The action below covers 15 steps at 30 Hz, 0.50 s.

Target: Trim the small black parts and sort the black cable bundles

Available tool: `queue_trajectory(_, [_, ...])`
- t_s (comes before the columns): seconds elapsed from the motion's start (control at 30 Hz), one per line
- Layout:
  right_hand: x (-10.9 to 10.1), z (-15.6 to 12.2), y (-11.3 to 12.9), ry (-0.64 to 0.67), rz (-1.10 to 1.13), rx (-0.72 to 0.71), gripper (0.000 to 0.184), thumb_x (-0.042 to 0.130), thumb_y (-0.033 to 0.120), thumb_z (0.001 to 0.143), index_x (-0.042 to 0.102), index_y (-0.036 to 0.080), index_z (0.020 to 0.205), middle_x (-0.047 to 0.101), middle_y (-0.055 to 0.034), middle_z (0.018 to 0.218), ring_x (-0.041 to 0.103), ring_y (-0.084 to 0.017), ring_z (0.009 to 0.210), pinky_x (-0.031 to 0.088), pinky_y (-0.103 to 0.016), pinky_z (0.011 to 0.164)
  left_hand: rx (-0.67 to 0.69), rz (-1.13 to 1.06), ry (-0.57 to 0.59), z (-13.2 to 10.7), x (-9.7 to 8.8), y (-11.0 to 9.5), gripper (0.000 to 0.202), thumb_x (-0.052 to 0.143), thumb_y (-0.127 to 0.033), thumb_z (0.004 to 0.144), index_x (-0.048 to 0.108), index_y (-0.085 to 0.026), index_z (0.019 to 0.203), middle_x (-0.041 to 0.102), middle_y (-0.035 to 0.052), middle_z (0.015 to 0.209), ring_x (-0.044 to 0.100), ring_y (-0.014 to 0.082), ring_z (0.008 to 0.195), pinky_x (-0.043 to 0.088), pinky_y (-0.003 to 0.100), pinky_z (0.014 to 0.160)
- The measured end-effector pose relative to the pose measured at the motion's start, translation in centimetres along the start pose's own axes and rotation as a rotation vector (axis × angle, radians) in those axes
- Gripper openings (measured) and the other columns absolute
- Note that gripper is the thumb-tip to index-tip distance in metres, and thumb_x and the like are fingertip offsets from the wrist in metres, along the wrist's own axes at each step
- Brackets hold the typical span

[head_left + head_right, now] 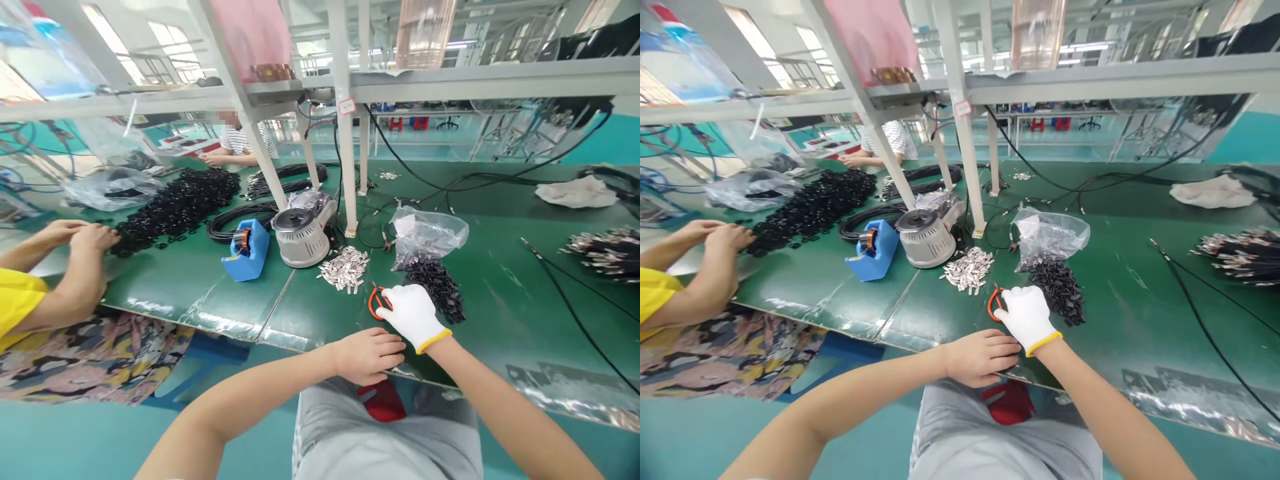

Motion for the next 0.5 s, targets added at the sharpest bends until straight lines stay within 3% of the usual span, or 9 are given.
queue_trajectory(0.13, [1.6, 0.6, 0.0, 0.027, -0.055, 0.033, 0.031, 0.051, 0.035, 0.095, 0.067, 0.017, 0.114, 0.072, -0.0136, 0.095, 0.068, -0.028, 0.086, 0.038, -0.040, 0.080, 0.022, 0.033, -0.042, 0.1, -0.1, -0.5, 0.043, 0.047, -0.035, 0.098, 0.061, -0.011, 0.130, 0.060, 0.0171, 0.145, 0.053, 0.0269, 0.136, 0.048, 0.039, 0.106])
queue_trajectory(0.2, [1.7, 0.0, -0.9, 0.038, -0.057, 0.042, 0.029, 0.051, 0.027, 0.093, 0.067, 0.018, 0.116, 0.072, -0.0128, 0.093, 0.068, -0.027, 0.083, 0.036, -0.038, 0.077, 0.022, 0.010, -0.139, -0.2, -0.7, -0.3, 0.039, 0.050, -0.040, 0.098, 0.065, -0.012, 0.122, 0.065, 0.0162, 0.137, 0.056, 0.0259, 0.132, 0.048, 0.038, 0.108])
queue_trajectory(0.27, [1.7, -0.9, -2.1, 0.049, -0.054, 0.036, 0.031, 0.051, 0.025, 0.092, 0.067, 0.019, 0.118, 0.072, -0.0123, 0.093, 0.068, -0.027, 0.083, 0.036, -0.037, 0.076, -0.071, -0.021, -0.269, -1.1, -1.9, 1.2, 0.035, 0.054, -0.042, 0.096, 0.066, -0.015, 0.116, 0.068, 0.0143, 0.129, 0.058, 0.0249, 0.128, 0.048, 0.039, 0.109])
queue_trajectory(0.33, [1.8, -2.0, -3.3, 0.057, -0.029, 0.022, 0.033, 0.052, 0.026, 0.091, 0.067, 0.021, 0.120, 0.073, -0.0110, 0.094, 0.069, -0.027, 0.084, 0.037, -0.037, 0.075, -0.311, -0.028, -0.379, -2.9, -3.2, 4.8, 0.029, 0.054, -0.039, 0.096, 0.065, -0.018, 0.114, 0.068, 0.0127, 0.125, 0.059, 0.0240, 0.124, 0.048, 0.042, 0.109])
queue_trajectory(0.4, [1.9, -3.2, -4.8, 0.056, 0.070, 0.037, 0.037, 0.053, 0.027, 0.089, 0.066, 0.024, 0.124, 0.074, -0.0076, 0.095, 0.069, -0.025, 0.085, 0.040, -0.036, 0.075, -0.660, 0.014, -0.423, -5.6, -4.4, 10.0, 0.026, 0.048, -0.034, 0.100, 0.064, -0.020, 0.115, 0.066, 0.0125, 0.126, 0.059, 0.0229, 0.122, 0.048, 0.043, 0.109])
queue_trajectory(0.43, [2.0, -3.8, -5.6, 0.059, 0.168, 0.063, 0.039, 0.054, 0.028, 0.089, 0.065, 0.026, 0.126, 0.074, -0.0048, 0.094, 0.068, -0.023, 0.083, 0.042, -0.035, 0.075, -0.841, 0.060, -0.417, -7.2, -4.9, 12.6, 0.028, 0.044, -0.033, 0.102, 0.063, -0.019, 0.117, 0.064, 0.0133, 0.128, 0.058, 0.0226, 0.125, 0.047, 0.043, 0.110])
queue_trajectory(0.5, [2.3, -5.0, -7.2, 0.078, 0.402, 0.126, 0.040, 0.056, 0.030, 0.088, 0.064, 0.030, 0.128, 0.074, -0.0001, 0.091, 0.068, -0.020, 0.080, 0.046, -0.033, 0.074, -1.131, 0.173, -0.280, -9.7, -5.1, 17.3, 0.034, 0.037, -0.029, 0.104, 0.058, -0.017, 0.128, 0.058, 0.0142, 0.138, 0.052, 0.0210, 0.133, 0.043, 0.040, 0.116])
Point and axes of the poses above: each hand's wrist, its own z-axis towards the middle knuckle, its own x-axis out of the palm, y = z × x, the point moved 7 cm from there along z, towards the middle knuckle
